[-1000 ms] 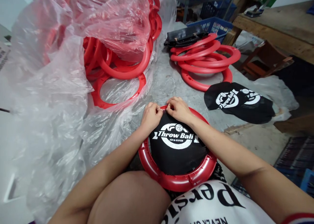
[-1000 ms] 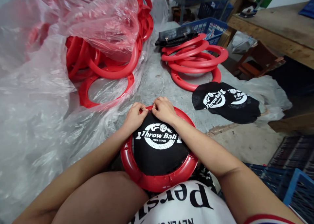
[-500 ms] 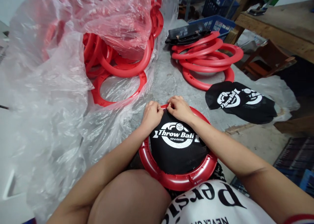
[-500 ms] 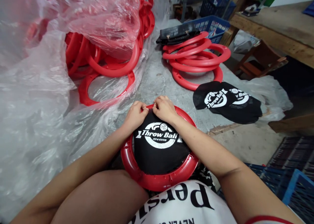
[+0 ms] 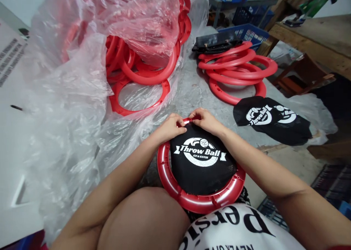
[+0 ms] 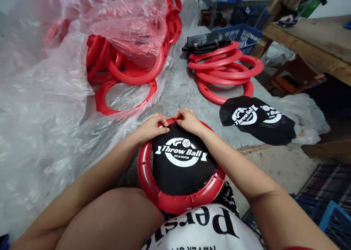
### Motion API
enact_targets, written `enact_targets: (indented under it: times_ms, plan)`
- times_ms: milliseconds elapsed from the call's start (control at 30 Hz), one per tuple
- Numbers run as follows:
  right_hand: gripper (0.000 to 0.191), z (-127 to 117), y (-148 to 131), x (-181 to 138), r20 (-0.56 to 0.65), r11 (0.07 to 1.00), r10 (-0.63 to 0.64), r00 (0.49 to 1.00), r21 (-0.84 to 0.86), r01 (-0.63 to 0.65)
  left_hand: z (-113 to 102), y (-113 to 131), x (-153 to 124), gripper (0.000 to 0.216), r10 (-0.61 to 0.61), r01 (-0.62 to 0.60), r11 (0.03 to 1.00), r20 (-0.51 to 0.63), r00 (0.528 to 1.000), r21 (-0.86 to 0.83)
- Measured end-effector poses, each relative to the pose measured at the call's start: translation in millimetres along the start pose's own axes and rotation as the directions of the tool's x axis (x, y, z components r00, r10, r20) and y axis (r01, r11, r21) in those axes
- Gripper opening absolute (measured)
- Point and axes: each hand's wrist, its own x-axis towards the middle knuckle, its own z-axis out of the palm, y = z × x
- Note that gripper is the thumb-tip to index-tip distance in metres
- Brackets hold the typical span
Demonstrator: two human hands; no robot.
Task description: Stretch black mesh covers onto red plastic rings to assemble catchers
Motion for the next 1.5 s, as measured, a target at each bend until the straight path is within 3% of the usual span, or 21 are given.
enact_targets:
  times_ms: [133,300,467,733,1000,1500]
  plan:
    - [0.023,-15.3,-14.7,8.7,0.18,0.994,-0.087,0.98,-0.056,0.099,-9.1,-1.6,-13.7,0.014,0.031,-0.031,0.999,0.028,0.999,0.011]
    - [0.024,-17.4,-38.5,24.3,0.343,0.955,-0.245,0.907,-0.075,0.286,-8.4,-5.7,-24.6,0.014,0.036,-0.036,0.999,-0.018,0.999,0.041]
    - [0.018,-3.6,-37.3,36.3,0.492,0.974,-0.195,0.848,0.0,0.225,-2.7,-15.5,-25.9,0.012,-0.006,0.006,1.0,-0.127,0.992,-0.006]
    - [0.011,-5.3,-24.2,31.2,0.423,0.977,-0.193,0.885,0.168,0.133,10.9,-18.2,-18.7,0.009,-0.052,0.048,0.999,-0.203,0.978,-0.025]
    - [0.004,-2.6,-18.3,29.9,0.406,0.971,-0.19,0.894,0.21,0.111,15.6,-17.6,-12.6,0.011,-0.081,0.07,0.996,-0.235,0.969,-0.053]
    - [0.009,1.7,-16.6,26.1,0.356,0.972,-0.176,0.918,0.211,0.105,17.0,-18.3,-14.1,0.012,-0.081,0.046,0.99,-0.266,0.961,-0.135]
